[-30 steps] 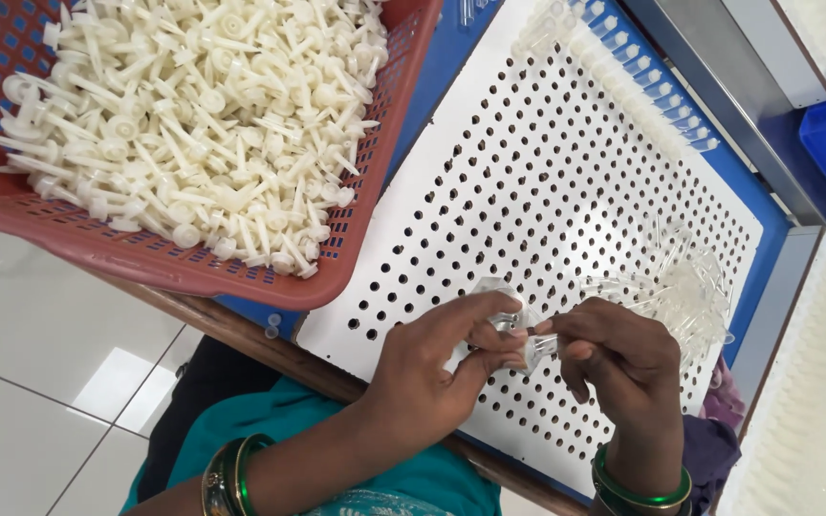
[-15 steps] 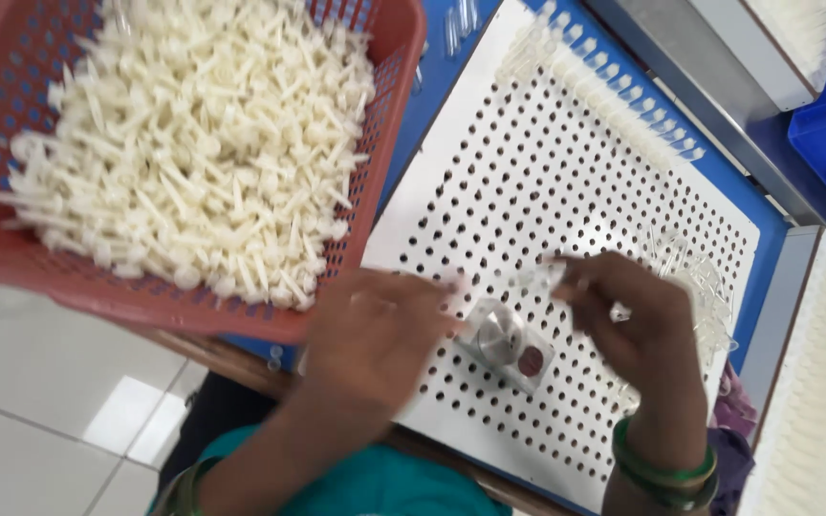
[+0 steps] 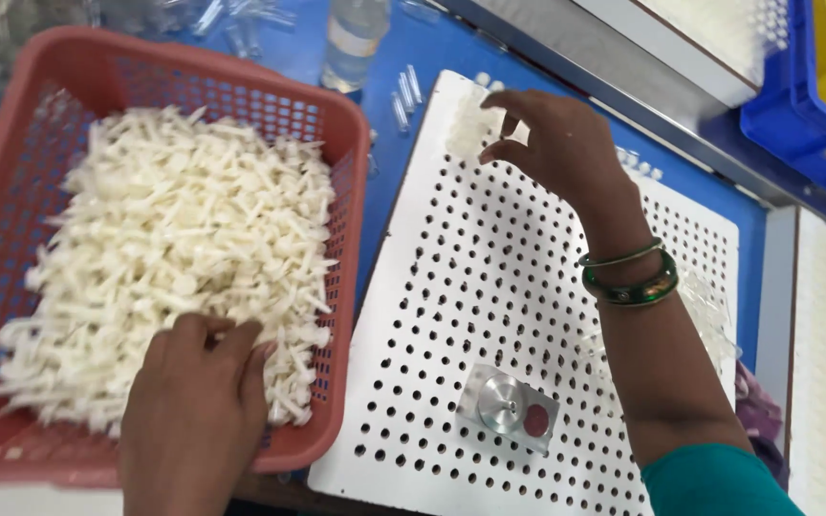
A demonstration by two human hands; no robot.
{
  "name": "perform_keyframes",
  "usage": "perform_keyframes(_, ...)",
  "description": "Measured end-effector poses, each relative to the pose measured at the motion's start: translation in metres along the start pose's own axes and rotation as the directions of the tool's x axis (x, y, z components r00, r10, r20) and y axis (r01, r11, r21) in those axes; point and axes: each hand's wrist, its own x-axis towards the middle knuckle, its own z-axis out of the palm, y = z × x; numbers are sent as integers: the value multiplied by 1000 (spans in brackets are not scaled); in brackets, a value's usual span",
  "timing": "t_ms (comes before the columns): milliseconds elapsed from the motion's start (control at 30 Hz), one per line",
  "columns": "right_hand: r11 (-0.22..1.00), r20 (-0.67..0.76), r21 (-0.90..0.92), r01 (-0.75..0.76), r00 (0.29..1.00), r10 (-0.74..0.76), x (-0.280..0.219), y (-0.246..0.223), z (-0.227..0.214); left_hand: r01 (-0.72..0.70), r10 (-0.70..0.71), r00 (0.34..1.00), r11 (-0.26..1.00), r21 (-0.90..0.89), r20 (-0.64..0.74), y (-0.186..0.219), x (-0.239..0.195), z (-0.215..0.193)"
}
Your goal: The person picks white plastic parts one at a time from a red basket, picks a clear plastic tube, presses the parts together by hand over a small metal fixture on a perforated board, and places the finished assembly into a tray at the top of the board, repeating the cycle continuously.
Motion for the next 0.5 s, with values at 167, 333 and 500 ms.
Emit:
perform_keyframes(167,949,-31,96,-301,952,305,-79,20,-51,-55,64,984,997,-56,169,-18,4,17)
perform_keyframes(333,778,157,-343,-527,784,600,-180,61,-56,-5,20,983,997,-82,184,-19,2,16)
perform_keyframes(500,797,39,-311,-517,831,555,-204,73,-15,62,-57,997,993,-101,51,4,-6,-1)
